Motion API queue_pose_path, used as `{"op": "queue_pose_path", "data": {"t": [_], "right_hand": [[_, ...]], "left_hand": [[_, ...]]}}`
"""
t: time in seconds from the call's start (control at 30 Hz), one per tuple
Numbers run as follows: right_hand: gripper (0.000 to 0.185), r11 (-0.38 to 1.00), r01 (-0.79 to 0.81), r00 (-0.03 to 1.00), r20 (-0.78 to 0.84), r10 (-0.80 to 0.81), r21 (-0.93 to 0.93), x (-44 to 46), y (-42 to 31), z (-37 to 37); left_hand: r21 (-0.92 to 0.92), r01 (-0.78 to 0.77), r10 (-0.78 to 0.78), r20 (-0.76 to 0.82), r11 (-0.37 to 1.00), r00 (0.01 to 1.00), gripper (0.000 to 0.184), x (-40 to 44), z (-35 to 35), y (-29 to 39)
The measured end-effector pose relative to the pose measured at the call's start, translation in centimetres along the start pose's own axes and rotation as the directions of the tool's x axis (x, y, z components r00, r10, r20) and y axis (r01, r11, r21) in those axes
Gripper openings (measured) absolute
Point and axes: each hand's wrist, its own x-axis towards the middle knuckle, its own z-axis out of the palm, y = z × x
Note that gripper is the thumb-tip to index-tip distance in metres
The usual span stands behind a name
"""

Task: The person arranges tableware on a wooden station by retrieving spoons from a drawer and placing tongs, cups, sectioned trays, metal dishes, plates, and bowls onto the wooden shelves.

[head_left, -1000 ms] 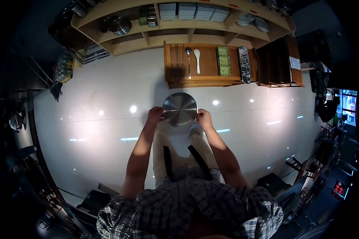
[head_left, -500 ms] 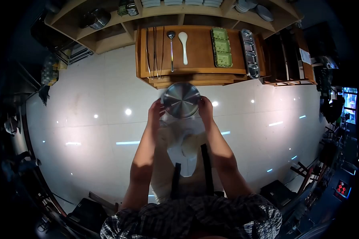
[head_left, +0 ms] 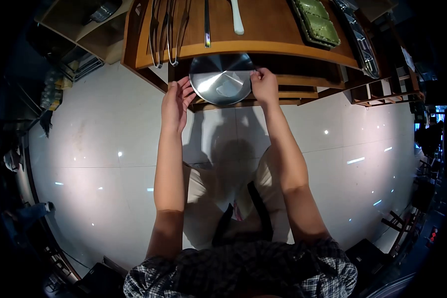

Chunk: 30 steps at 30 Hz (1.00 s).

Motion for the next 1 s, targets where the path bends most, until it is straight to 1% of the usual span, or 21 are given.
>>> {"op": "queue_pose_path", "data": {"t": [0.03,0.07,0.13,0.17,0.2,0.33,0.4,0.47,0.53,0.57,0.6,0.67,0.7,0.77,0.8,0.83,0.87,0.9,0.93,0.97,1.0], "right_hand": [[0.02,0.999,0.042,0.997,-0.073,-0.04,0.027,-0.3,0.8,0.2],[0.02,0.998,0.053,0.996,-0.072,-0.051,0.026,-0.5,1.3,0.0],[0.019,0.944,-0.095,0.995,0.008,0.098,0.316,-1.5,1.9,-0.8],[0.017,0.875,-0.206,0.978,0.101,0.18,0.437,-2.2,1.4,-1.6],[0.017,0.877,-0.205,0.978,0.112,0.173,0.434,-2.6,1.8,-1.8],[0.016,0.821,-0.278,0.96,0.151,0.234,0.499,-3.3,3.2,-3.5],[0.018,0.731,-0.298,0.955,0.19,0.229,0.614,-2.9,3.9,-4.8],[0.021,0.73,-0.257,0.966,0.158,0.203,0.633,-2.0,3.9,-5.9],[0.022,0.816,-0.164,0.983,0.021,0.184,0.554,-1.0,3.3,-7.0],[0.024,0.863,-0.131,0.982,-0.053,0.18,0.488,-0.4,2.9,-7.2],[0.027,0.887,-0.124,0.982,-0.076,0.175,0.445,0.3,2.7,-7.3],[0.029,0.889,-0.205,0.972,-0.025,0.236,0.409,1.9,3.2,-7.1],[0.029,0.889,-0.202,0.971,-0.034,0.236,0.411,2.7,3.7,-6.7],[0.027,0.928,-0.142,0.976,-0.11,0.19,0.344,3.7,4.7,-6.0],[0.027,0.928,-0.139,0.976,-0.111,0.187,0.345,4.1,5.0,-6.1],[0.025,0.989,-0.091,0.982,-0.153,0.108,0.117,4.3,5.0,-6.4],[0.024,0.992,-0.042,0.984,-0.178,0.02,-0.118,4.4,5.0,-6.5],[0.025,0.91,0.035,0.93,-0.32,-0.182,-0.414,4.1,5.3,-5.9],[0.025,0.911,0.034,0.929,-0.323,-0.18,-0.411,3.3,4.7,-5.7],[0.026,0.81,0.149,0.902,-0.258,-0.346,-0.567,2.1,3.9,-5.7],[0.026,0.67,0.251,0.856,-0.164,-0.491,-0.699,1.1,3.3,-5.5]], "left_hand": [[0.068,0.008,-0.009,0.025,0.998,1.0,0.047,-0.3,0.2,-0.1],[0.134,0.014,-0.021,0.045,0.991,0.999,0.046,-0.5,0.4,-0.2],[0.085,0.024,-0.029,0.055,0.996,0.998,0.043,-0.8,0.2,-1.1],[0.108,0.027,-0.04,0.12,0.994,0.992,0.043,-0.6,0.1,-1.5],[0.134,0.027,-0.052,0.183,0.991,0.982,0.043,-0.5,0.0,-1.7],[0.151,0.004,-0.037,0.212,0.988,0.977,0.044,-1.1,1.7,-1.9],[0.142,-0.005,-0.028,0.231,0.99,0.973,0.042,-0.7,2.0,-2.3],[0.13,-0.02,-0.014,0.256,0.991,0.967,0.039,-0.1,2.2,-2.9],[0.408,-0.27,0.226,0.154,0.872,0.962,0.031,0.7,1.4,-3.4],[0.561,-0.412,0.395,0.16,0.718,0.905,0.026,1.4,0.9,-3.6],[0.562,-0.477,0.528,0.082,0.676,0.845,0.022,2.4,0.8,-3.9],[0.852,-0.406,0.724,0.048,0.33,0.689,0.037,2.8,2.2,-2.8],[0.848,-0.414,0.723,0.055,0.33,0.689,0.037,3.4,2.7,-2.6],[0.984,-0.093,0.557,-0.009,0.153,0.83,0.058,4.5,3.4,-2.0],[0.984,-0.094,0.56,-0.008,0.153,0.828,0.058,5.6,3.2,-2.4],[0.975,-0.216,0.683,0.121,0.054,0.721,0.062,7.0,2.6,-3.2],[0.946,-0.319,0.776,0.247,-0.063,0.58,0.065,7.7,2.7,-3.1],[0.945,-0.326,0.76,0.224,-0.016,0.611,0.068,8.3,2.6,-2.9],[0.944,-0.328,0.759,0.228,-0.019,0.61,0.068,9.3,2.1,-2.8],[0.937,-0.349,0.714,0.26,-0.023,0.65,0.067,10.4,1.7,-2.7],[0.933,-0.36,0.689,0.277,-0.026,0.669,0.066,11.3,1.3,-3.0]]}}
